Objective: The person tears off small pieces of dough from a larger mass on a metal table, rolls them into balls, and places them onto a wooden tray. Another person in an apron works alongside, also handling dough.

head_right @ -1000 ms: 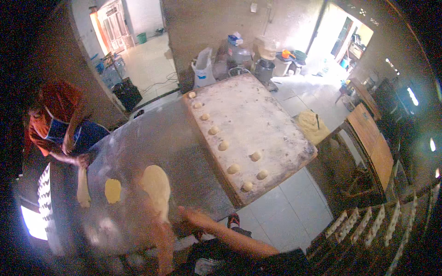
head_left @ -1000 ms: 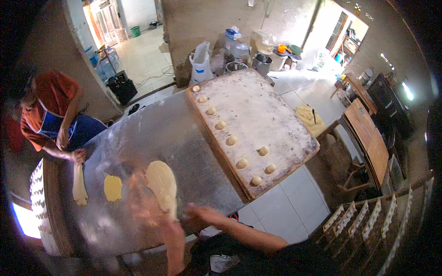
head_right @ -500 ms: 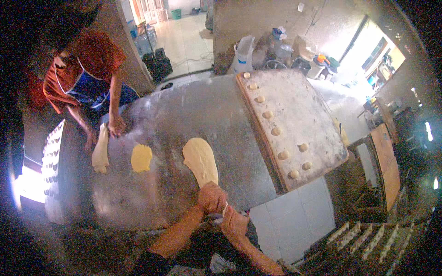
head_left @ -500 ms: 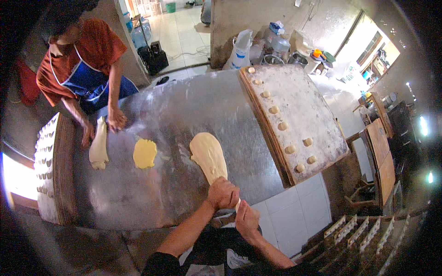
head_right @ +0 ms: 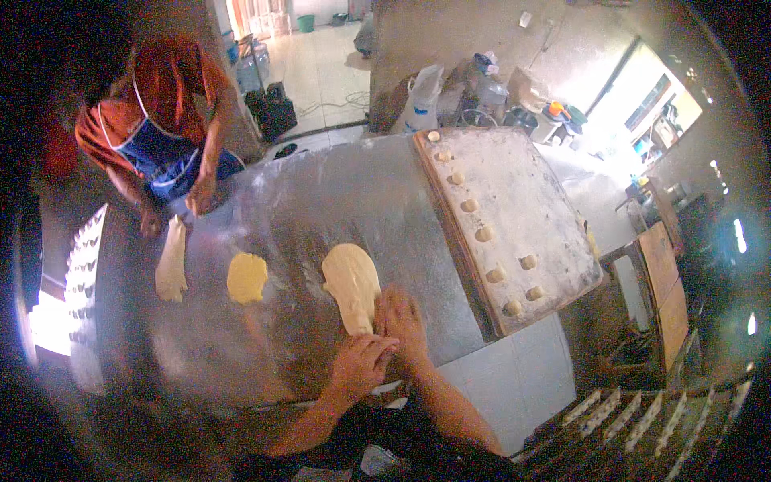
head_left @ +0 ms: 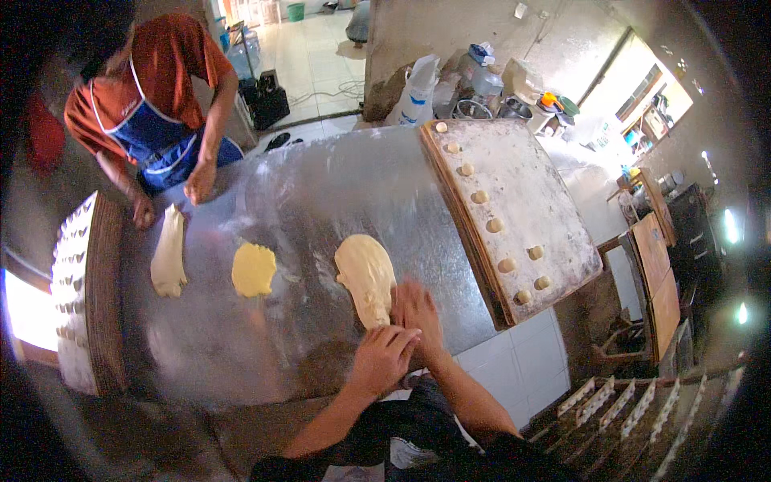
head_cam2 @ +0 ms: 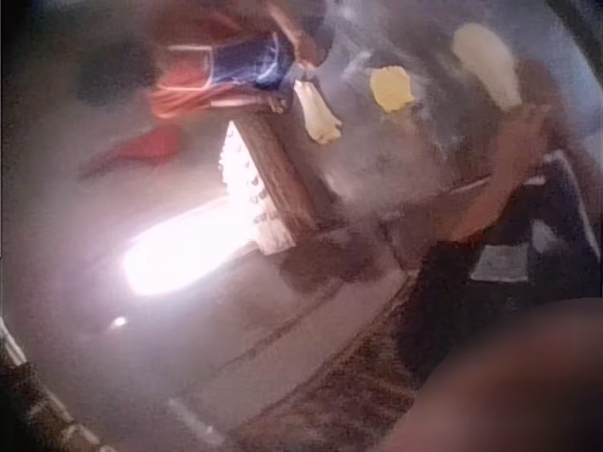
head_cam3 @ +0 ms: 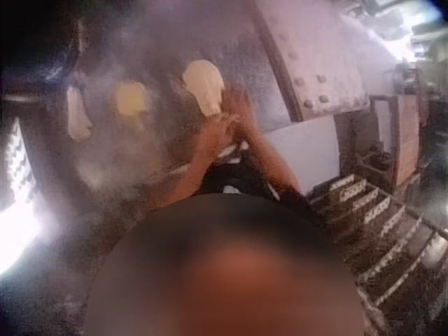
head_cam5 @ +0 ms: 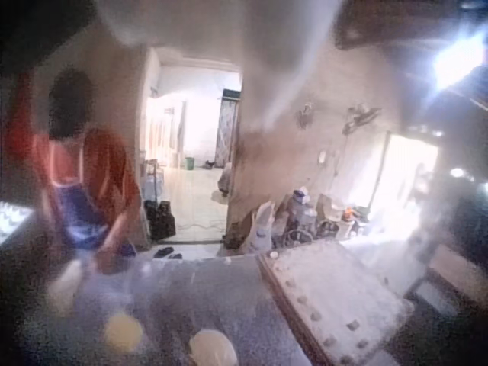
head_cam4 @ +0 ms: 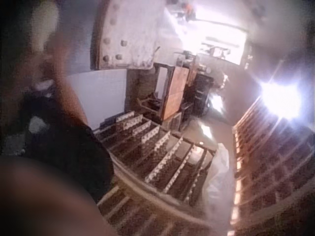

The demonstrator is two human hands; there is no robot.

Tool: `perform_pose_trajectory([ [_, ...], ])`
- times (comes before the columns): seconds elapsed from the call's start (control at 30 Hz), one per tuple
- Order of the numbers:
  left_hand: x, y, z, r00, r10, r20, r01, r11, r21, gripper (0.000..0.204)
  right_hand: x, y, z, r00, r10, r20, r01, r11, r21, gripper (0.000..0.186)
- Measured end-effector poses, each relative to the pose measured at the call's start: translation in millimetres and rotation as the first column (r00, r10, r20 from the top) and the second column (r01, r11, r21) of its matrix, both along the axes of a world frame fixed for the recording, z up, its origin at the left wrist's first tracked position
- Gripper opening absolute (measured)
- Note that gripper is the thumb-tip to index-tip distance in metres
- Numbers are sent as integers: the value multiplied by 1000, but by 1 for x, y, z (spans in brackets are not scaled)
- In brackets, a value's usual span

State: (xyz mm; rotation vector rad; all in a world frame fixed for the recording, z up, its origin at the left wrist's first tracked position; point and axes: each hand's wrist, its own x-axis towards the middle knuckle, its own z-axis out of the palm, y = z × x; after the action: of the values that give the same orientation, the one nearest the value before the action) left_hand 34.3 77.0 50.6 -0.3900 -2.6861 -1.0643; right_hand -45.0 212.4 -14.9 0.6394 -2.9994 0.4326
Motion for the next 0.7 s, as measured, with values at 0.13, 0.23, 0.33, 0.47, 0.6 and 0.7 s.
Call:
perform_pose_trajectory([
  [0.13,15,2,-29,981,112,159,-145,967,210,24,83,97,-9,965,247,83,-220,943,-249,46],
  [0.23,3,24,-28,914,-37,403,-35,985,169,35,64,125,3,999,51,3,-49,986,-160,18],
  [0.33,-19,49,-15,822,-165,545,39,971,235,49,35,79,29,985,-148,-87,97,897,-432,26],
  [0.47,-35,42,-18,891,-77,447,-28,975,223,48,37,30,35,949,-283,138,308,737,-602,33],
  [0.6,-55,12,-48,938,152,312,-145,988,-45,44,97,44,46,832,-216,510,462,779,-424,32],
  [0.7,-88,-29,-30,918,366,153,-319,910,-265,34,94,72,31,974,-217,-65,223,970,93,36],
])
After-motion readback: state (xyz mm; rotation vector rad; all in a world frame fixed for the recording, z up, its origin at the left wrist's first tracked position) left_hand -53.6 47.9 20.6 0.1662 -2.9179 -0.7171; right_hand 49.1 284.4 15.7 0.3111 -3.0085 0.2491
